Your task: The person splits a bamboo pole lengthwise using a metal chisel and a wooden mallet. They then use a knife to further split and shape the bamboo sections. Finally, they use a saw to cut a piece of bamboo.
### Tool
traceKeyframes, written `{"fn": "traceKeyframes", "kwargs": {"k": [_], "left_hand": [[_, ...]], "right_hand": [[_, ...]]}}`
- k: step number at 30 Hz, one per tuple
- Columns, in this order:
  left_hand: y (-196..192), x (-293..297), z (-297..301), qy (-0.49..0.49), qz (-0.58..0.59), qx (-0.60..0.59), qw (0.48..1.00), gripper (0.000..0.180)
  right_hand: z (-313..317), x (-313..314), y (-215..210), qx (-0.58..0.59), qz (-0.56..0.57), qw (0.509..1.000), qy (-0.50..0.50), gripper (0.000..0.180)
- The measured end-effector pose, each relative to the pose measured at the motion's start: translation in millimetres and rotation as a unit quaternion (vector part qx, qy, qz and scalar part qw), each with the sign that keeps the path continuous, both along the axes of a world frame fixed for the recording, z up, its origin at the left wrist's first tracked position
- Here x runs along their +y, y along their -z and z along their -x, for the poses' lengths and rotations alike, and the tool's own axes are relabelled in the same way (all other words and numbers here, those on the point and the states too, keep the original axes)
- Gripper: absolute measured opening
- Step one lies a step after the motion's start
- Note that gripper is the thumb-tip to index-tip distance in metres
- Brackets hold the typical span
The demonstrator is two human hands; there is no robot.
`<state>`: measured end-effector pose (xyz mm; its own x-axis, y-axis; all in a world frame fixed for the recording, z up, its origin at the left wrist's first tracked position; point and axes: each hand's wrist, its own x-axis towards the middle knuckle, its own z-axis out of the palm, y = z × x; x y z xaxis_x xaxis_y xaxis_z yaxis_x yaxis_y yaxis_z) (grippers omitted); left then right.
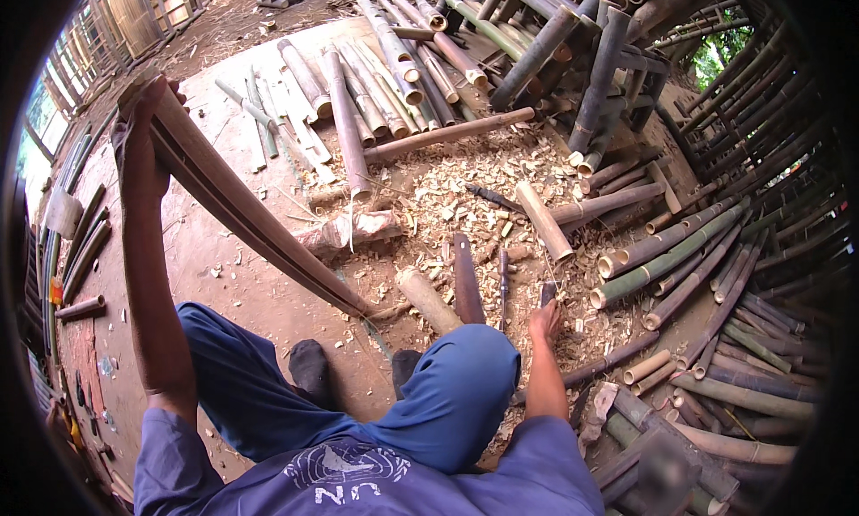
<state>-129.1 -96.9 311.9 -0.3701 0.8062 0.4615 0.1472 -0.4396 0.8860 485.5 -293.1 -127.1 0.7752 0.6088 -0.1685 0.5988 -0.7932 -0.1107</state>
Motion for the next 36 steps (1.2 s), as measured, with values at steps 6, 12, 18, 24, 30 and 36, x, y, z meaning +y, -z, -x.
{"fn": "traceKeyframes", "kwargs": {"k": [6, 12, 18, 24, 30, 36], "left_hand": [[-2.2, 0.5, 4.9, -0.012, -0.007, 0.004, 1.000, 0.054], [14.7, 8.2, 23.6, 0.018, -0.016, -0.042, 0.999, 0.054], [19.7, 11.8, 33.3, 0.046, -0.010, -0.058, 0.997, 0.051], [12.3, 2.1, 62.7, 0.017, -0.003, -0.035, 0.999, 0.047], [29.1, 20.6, 16.7, 0.070, -0.055, -0.003, 0.996, 0.043], [7.2, -6.7, -9.4, 0.318, -0.039, -0.124, 0.939, 0.056]], "right_hand": [[-4.2, -8.4, -26.2, 0.025, -0.020, 0.997, 0.069, 0.051], [-77.1, -139.7, -9.6, -0.055, -0.016, 0.929, 0.364, 0.074], [-56.6, -171.8, -19.4, -0.039, 0.046, 0.949, 0.310, 0.074], [-61.1, -126.5, -24.7, 0.143, -0.087, 0.925, 0.342, 0.078], [-90.6, -108.2, -132.5, 0.393, -0.693, 0.558, 0.232, 0.051], [-13.3, -40.0, -312.1, 0.554, -0.668, 0.495, -0.048, 0.047]]}}
